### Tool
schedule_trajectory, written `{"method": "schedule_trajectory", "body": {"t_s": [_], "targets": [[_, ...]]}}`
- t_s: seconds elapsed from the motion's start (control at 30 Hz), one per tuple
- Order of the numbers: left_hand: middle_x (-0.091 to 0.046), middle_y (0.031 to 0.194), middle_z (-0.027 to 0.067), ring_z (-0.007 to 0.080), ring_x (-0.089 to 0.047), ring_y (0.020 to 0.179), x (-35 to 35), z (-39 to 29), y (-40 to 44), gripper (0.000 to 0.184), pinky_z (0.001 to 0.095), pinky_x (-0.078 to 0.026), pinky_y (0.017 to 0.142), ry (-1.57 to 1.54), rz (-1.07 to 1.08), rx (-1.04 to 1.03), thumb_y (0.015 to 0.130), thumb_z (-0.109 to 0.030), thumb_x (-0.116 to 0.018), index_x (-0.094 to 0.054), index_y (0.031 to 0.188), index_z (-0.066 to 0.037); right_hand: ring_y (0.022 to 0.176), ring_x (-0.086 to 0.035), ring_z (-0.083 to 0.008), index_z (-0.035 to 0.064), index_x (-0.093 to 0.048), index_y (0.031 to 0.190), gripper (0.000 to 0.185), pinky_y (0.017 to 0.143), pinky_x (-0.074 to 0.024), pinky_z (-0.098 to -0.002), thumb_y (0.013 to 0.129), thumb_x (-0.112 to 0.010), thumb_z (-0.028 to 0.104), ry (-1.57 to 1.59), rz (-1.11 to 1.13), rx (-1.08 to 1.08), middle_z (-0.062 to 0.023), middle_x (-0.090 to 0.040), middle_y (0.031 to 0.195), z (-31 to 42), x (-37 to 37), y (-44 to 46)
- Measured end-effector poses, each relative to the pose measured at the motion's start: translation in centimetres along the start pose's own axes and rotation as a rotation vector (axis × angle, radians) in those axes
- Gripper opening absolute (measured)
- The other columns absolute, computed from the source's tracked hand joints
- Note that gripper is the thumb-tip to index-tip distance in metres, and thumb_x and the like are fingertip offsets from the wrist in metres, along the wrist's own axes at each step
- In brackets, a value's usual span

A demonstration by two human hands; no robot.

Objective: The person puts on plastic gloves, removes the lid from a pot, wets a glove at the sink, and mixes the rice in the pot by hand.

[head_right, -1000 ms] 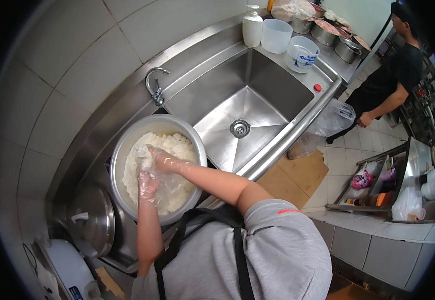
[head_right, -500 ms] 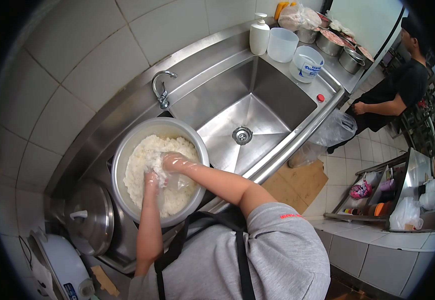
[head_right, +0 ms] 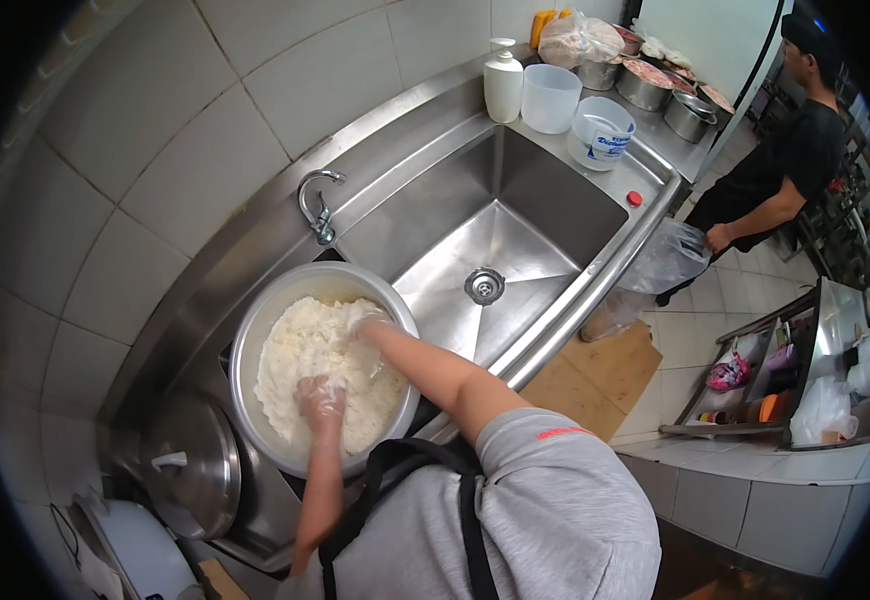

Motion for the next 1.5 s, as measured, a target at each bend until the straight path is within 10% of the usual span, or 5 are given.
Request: {"method": "schedule_trajectory", "body": {"t_s": [0.3, 0.5, 0.63, 0.97, 1.5], "targets": [[-0.036, 0.125, 0.0244, 0.0356, -0.039, 0.115, -7.2, 4.3, -1.9, 0.111, 0.0417, -0.031, 0.099, -0.632, -0.059, 0.172, 0.049, -0.031, -0.083, -0.016, 0.133, 0.0, 0.102, -0.053, -0.0297, 0.0145, -0.064, 0.103, 0.044, 0.088, -0.039, -0.0392, 0.079, -0.05, 0.048, 0.062, 0.18, 0.031, -0.0113, -0.057, 0.111, -0.8, -1.9, 1.3], [-0.037, 0.121, 0.0182, 0.0246, -0.042, 0.105, -17.9, 4.8, 2.9, 0.107, 0.0345, -0.039, 0.09, -1.569, 0.118, 0.272, 0.06, -0.012, -0.079, -0.002, 0.135, -0.001, 0.107, -0.051, -0.0279, 0.0159, -0.062, 0.107, 0.046, 0.091, -0.0373, -0.0388, 0.078, -0.051, 0.05, 0.11, 0.278, 0.109, -0.0101, -0.055, 0.117, 0.2, -1.4, 1.3], [-0.052, 0.114, 0.0121, 0.0215, -0.048, 0.105, -15.6, 4.1, 2.0, 0.057, 0.0368, -0.038, 0.093, -1.387, 0.218, 0.033, 0.08, -0.027, -0.064, -0.039, 0.127, -0.005, 0.11, -0.049, -0.0267, 0.0168, -0.061, 0.11, 0.048, 0.092, -0.0362, -0.0385, 0.077, -0.052, 0.05, 0.111, 0.367, 0.155, -0.0093, -0.053, 0.12, 1.0, -0.8, -0.2], [-0.038, 0.13, 0.0097, 0.0289, -0.041, 0.117, -14.7, 6.3, 3.5, 0.066, 0.0469, -0.04, 0.093, -2.007, 0.5, 0.388, 0.083, -0.056, -0.043, -0.033, 0.129, -0.01, 0.101, -0.054, -0.0245, 0.0049, -0.059, 0.111, 0.056, 0.089, -0.0391, -0.0342, 0.066, -0.065, 0.038, 0.375, 0.42, 0.078, -0.0171, -0.058, 0.111, 4.0, -2.4, -4.3], [-0.053, 0.108, 0.0075, 0.0203, -0.051, 0.096, -6.0, 5.3, 3.7, 0.056, 0.0356, -0.041, 0.086, -1.896, -0.043, 0.397, 0.088, -0.046, -0.044, -0.045, 0.122, -0.002, 0.102, -0.055, -0.0338, -0.0049, -0.055, 0.11, 0.074, 0.088, -0.0419, -0.0382, 0.06, -0.067, 0.048, 0.376, -0.031, 0.046, -0.0263, -0.055, 0.111, 10.0, 3.0, -8.4]]}}
Point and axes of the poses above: each hand's wrist, its own y-axis towards the middle knuckle, its own x-axis out of the back of the hand, z = x × y, the point moved 1 cm from there along y, towards the middle knuckle
